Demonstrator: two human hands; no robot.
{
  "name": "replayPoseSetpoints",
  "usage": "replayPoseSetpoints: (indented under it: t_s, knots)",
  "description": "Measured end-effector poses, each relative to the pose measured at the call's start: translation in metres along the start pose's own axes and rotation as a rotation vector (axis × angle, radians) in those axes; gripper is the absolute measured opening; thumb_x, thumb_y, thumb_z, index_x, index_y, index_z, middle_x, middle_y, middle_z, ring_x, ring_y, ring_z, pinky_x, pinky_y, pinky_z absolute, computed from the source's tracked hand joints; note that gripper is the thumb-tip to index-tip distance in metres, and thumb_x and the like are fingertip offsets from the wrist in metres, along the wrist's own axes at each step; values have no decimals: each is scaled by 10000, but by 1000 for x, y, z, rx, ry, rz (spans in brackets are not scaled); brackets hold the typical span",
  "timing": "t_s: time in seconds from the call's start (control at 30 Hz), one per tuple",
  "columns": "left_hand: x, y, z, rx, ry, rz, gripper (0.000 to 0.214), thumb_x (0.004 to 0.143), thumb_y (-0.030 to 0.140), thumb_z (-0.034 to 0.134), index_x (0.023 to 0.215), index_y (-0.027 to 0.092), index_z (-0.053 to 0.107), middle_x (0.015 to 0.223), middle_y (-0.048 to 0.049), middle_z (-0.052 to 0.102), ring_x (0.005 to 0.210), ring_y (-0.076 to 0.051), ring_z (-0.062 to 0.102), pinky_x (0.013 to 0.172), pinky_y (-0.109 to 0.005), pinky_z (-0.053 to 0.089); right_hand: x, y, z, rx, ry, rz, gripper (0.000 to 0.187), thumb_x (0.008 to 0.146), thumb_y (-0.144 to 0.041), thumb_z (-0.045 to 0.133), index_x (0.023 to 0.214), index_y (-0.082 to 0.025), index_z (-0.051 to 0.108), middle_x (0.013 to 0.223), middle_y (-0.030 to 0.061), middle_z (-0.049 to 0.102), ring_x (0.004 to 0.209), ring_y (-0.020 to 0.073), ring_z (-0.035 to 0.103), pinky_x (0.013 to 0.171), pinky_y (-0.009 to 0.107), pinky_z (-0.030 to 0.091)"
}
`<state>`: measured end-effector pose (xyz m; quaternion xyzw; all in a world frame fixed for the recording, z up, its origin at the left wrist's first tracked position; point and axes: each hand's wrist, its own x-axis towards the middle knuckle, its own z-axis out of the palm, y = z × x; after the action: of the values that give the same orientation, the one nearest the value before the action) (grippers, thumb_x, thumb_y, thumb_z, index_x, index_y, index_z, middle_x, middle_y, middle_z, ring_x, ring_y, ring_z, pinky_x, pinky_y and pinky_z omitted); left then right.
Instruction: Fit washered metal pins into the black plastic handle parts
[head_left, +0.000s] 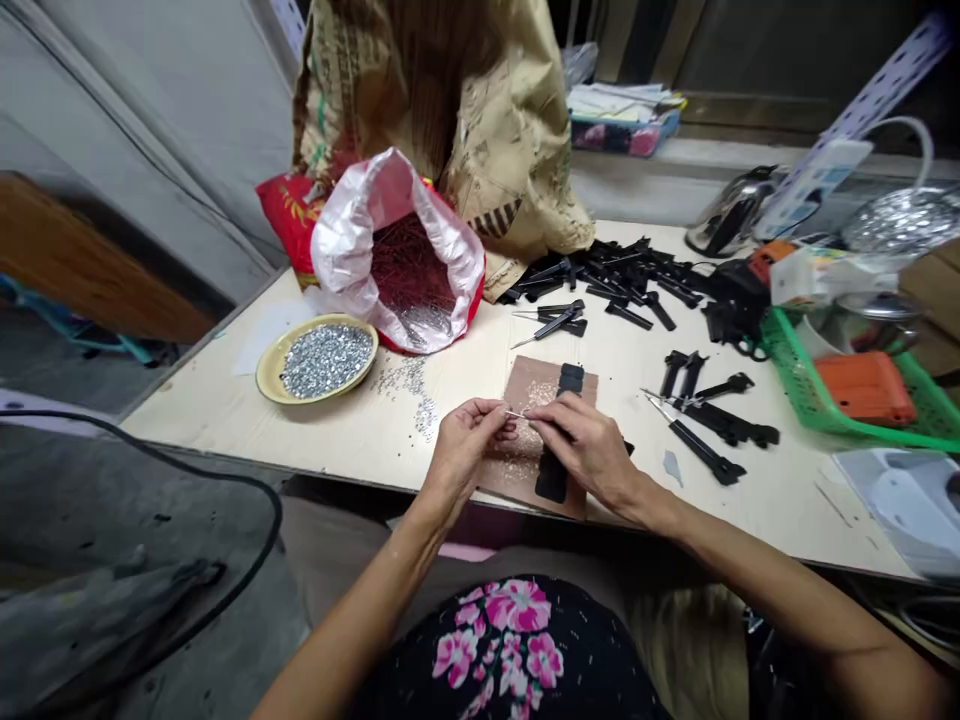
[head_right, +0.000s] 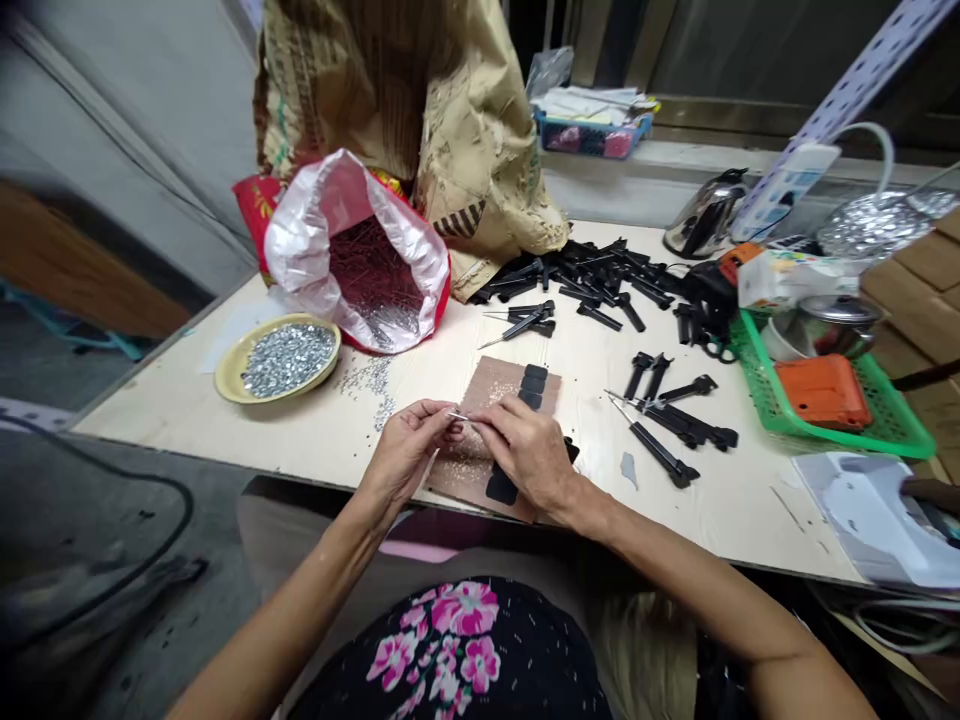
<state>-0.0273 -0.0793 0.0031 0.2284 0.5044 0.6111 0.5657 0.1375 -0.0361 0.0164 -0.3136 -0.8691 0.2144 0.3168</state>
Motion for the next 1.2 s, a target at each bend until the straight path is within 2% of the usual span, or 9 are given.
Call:
replayPoseSetpoints:
  t_s: [0.27,0.4,0.7,0.83,1.2]
  knots:
    - [3,8,19,-10,-40,-5,250,603,264,795,759,130,652,681,-7,669,588,-81,613,628,-202,510,-7,7,-13,-183,37,62,196,939,-244,451,1029,-222,623,927,40,625,791,145,608,694,245,488]
    - [11,5,23,35,-59,9,258,593,256,804,778,143,664,661,10,654,579,-78,613,622,-195,507,-7,14,-16,-226,47,63,204,947,-249,434,1028,-224,619,930,36,630,779,135,606,692,237,474]
    - [27,-5,31,214,-69,56,246,646,289,770,852,170,707,772,-13,691,642,-98,619,675,-223,502,-5,27,-18,-379,65,94,188,929,-244,454,966,-212,636,872,44,628,784,156,586,671,267,429]
    - [33,-6,34,264,-109,36,242,692,312,736,890,177,703,778,-16,691,660,-111,626,698,-238,499,-6,34,-21,-395,71,75,216,950,-242,423,989,-208,633,867,44,637,793,156,582,690,270,426]
    - [48,-10,46,455,-121,108,227,686,344,731,830,174,692,730,-14,668,645,-128,609,675,-259,485,-9,49,-21,-375,65,129,213,956,-249,418,973,-187,621,860,51,645,786,157,590,682,260,407]
